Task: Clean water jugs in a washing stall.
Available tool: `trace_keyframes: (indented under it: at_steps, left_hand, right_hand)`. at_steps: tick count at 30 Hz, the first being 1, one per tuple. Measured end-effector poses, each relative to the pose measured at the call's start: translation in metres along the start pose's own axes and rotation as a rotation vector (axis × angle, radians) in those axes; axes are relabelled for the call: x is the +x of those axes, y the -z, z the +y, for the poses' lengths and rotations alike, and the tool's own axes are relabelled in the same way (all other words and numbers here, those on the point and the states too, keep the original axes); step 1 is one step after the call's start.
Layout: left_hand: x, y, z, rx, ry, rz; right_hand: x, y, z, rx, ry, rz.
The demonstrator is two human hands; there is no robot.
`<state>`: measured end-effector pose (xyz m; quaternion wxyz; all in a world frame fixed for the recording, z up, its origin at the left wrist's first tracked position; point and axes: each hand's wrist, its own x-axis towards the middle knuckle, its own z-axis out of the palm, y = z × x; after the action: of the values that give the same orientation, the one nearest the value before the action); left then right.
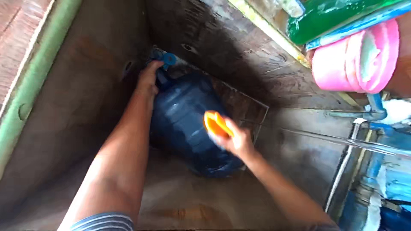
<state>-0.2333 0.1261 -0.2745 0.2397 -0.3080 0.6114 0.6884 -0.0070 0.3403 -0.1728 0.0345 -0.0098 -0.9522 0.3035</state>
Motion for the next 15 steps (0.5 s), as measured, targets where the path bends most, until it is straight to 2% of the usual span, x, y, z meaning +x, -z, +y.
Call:
trace_keyframes:
  at_steps: [3,4,5,6,7,9,10,12,14,15]
  left_hand:
    - [-0.019,-0.011,-0.001,-0.097,-0.174,-0.420]
    - [-0.019,-0.002,-0.004,-0.109,-0.180,-0.533]
    - [-0.018,0.011,-0.008,-0.122,-0.147,-0.566]
    - [-0.018,0.023,-0.010,-0.127,-0.093,-0.482]
    - [-0.019,0.032,-0.009,-0.088,-0.028,-0.301]
    - [-0.009,0.036,-0.005,-0.002,0.108,0.133]
    - [-0.001,0.038,-0.010,0.045,0.156,0.233]
    - [-0.006,0.028,-0.015,0.125,0.166,0.264]
    - [-0.016,0.010,-0.007,0.062,0.057,0.193]
    - [-0.019,0.006,-0.005,0.011,-0.005,0.124]
  right_hand:
    - [0.093,0.009,-0.003,0.086,-0.070,0.073]
    - [0.101,0.014,0.009,0.121,-0.177,0.049]
    - [0.091,0.016,0.026,0.153,-0.322,0.002]
    - [0.067,0.015,0.040,0.179,-0.447,-0.046]
    - [0.037,0.010,0.043,0.181,-0.516,-0.087]
    - [-0.019,-0.003,0.015,0.106,-0.425,-0.140]
    - [-0.043,-0.009,-0.006,0.069,-0.345,-0.128]
    - [-0.049,-0.016,-0.024,0.044,-0.273,-0.065]
    - [-0.003,-0.004,0.003,0.102,-0.408,-0.040]
    - [0.015,0.003,0.024,0.129,-0.531,-0.046]
